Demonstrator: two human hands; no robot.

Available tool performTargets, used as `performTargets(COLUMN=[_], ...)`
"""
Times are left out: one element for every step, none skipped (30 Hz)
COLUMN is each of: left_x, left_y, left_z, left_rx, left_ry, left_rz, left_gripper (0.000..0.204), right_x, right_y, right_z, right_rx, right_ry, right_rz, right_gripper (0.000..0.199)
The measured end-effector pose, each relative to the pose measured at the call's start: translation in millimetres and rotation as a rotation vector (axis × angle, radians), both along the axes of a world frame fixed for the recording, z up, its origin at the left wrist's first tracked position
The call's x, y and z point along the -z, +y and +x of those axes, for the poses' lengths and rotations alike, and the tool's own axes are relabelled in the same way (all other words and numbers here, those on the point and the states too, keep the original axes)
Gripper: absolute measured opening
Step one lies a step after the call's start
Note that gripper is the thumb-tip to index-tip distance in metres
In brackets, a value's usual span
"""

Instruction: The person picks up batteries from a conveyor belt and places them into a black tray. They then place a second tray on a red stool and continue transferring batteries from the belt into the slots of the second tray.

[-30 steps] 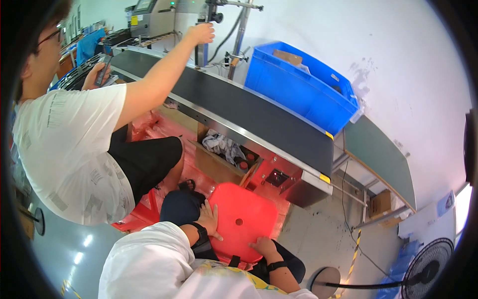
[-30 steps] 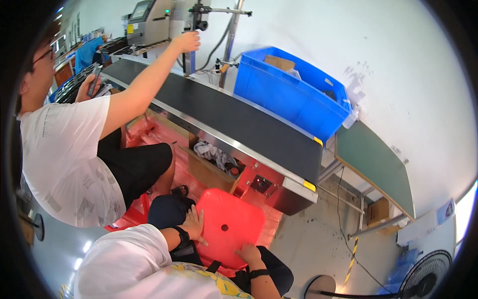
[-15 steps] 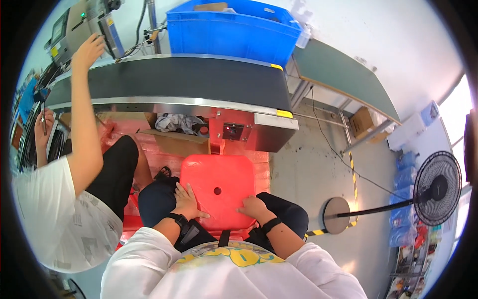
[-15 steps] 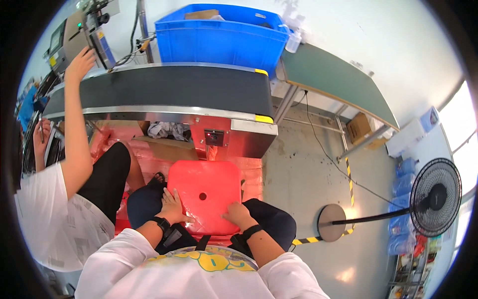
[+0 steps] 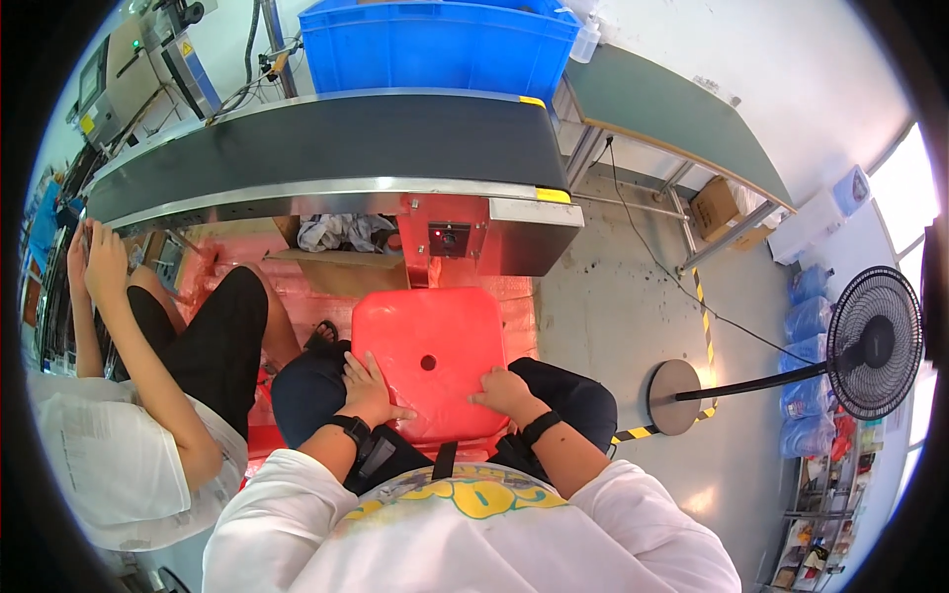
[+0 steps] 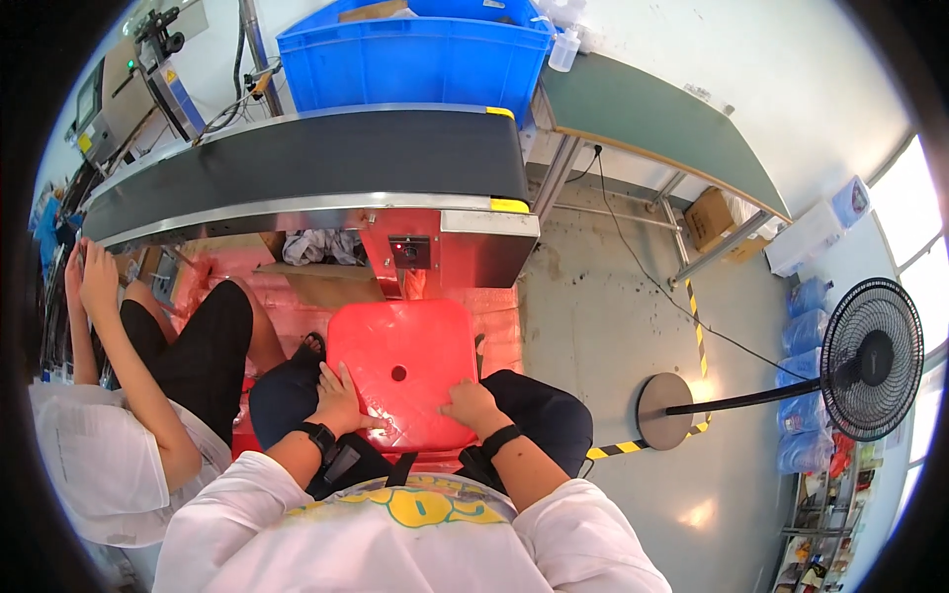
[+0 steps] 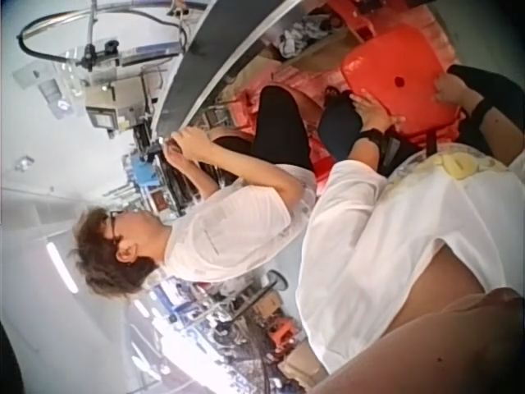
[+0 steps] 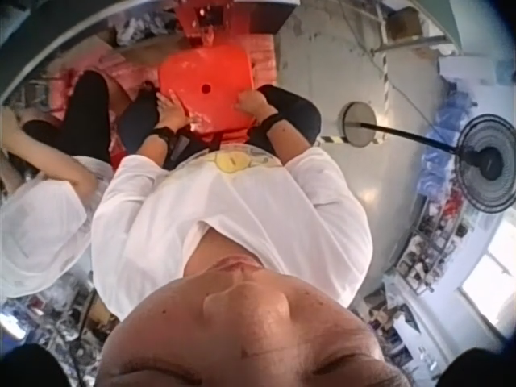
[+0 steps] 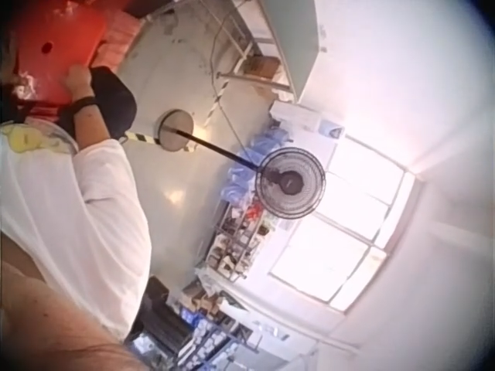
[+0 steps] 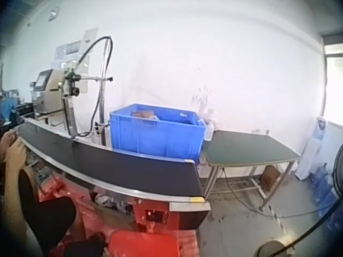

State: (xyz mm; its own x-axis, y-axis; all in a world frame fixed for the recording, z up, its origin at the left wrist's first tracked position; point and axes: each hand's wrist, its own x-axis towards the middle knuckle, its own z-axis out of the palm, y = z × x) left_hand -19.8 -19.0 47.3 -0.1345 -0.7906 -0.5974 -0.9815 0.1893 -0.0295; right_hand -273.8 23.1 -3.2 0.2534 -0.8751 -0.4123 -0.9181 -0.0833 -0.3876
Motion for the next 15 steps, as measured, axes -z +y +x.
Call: performTargets(left_x=[3.7,5.7,5.3,4.5,3.9,3.7,3.7,3.7,2.3,0.8,-0.1,-0.1,0.0,0.3,0.5], left_y=[0.1,0.4,0.3,0.1,0.1,0.2,0.4,0.5,0.9,1.2,1.3,1.5,1.6,1.9,1.3], left_z=[1.1,2.1,1.4,0.4,-0.5,-0.9,-1.4,-1.7,-2.0,-2.1,-2.1,-1.1,0.0,1.2,0.5], left_rx=[-0.001,-0.003,-0.001,0.000,0.002,0.003,0.000,-0.002,0.001,0.007,0.013,0.012,0.009,0.006,0.007], left_ry=[0.003,0.006,0.005,0.002,-0.001,-0.002,-0.003,-0.005,-0.007,-0.002,0.003,0.005,0.010,0.015,0.015], left_rz=[-0.009,-0.017,-0.017,-0.011,-0.005,-0.004,-0.001,0.002,0.002,-0.002,-0.005,-0.005,-0.007,-0.009,-0.010], left_gripper=[0.143,0.145,0.145,0.144,0.144,0.144,0.144,0.144,0.144,0.142,0.141,0.141,0.141,0.141,0.141], right_x=[-0.5,-1.0,-1.3,-0.1,1.9,2.5,3.1,3.9,3.7,4.0,4.7,4.4,4.2,4.0,4.1], right_y=[-0.9,-1.6,-1.3,-0.7,-0.3,-0.2,0.0,-0.2,0.1,0.1,-0.2,-0.8,-0.8,-0.5,-0.8], right_z=[0.3,0.6,-0.1,-0.7,-1.5,-1.5,-1.9,-2.6,-2.9,-3.1,-3.3,-3.0,-2.5,-1.9,-2.7], right_rx=[0.001,-0.001,-0.003,-0.001,0.005,0.009,0.011,0.008,0.008,0.011,0.010,0.004,0.003,0.006,0.010], right_ry=[-0.002,-0.011,-0.019,-0.020,-0.020,-0.020,-0.021,-0.026,-0.031,-0.033,-0.028,-0.018,-0.016,-0.031,-0.049], right_rz=[0.002,-0.003,-0.010,-0.010,-0.018,-0.026,-0.024,-0.017,-0.011,-0.011,-0.011,-0.012,-0.012,-0.020,-0.029], right_gripper=[0.051,0.051,0.050,0.050,0.050,0.050,0.050,0.050,0.049,0.049,0.049,0.049,0.049,0.048,0.048])
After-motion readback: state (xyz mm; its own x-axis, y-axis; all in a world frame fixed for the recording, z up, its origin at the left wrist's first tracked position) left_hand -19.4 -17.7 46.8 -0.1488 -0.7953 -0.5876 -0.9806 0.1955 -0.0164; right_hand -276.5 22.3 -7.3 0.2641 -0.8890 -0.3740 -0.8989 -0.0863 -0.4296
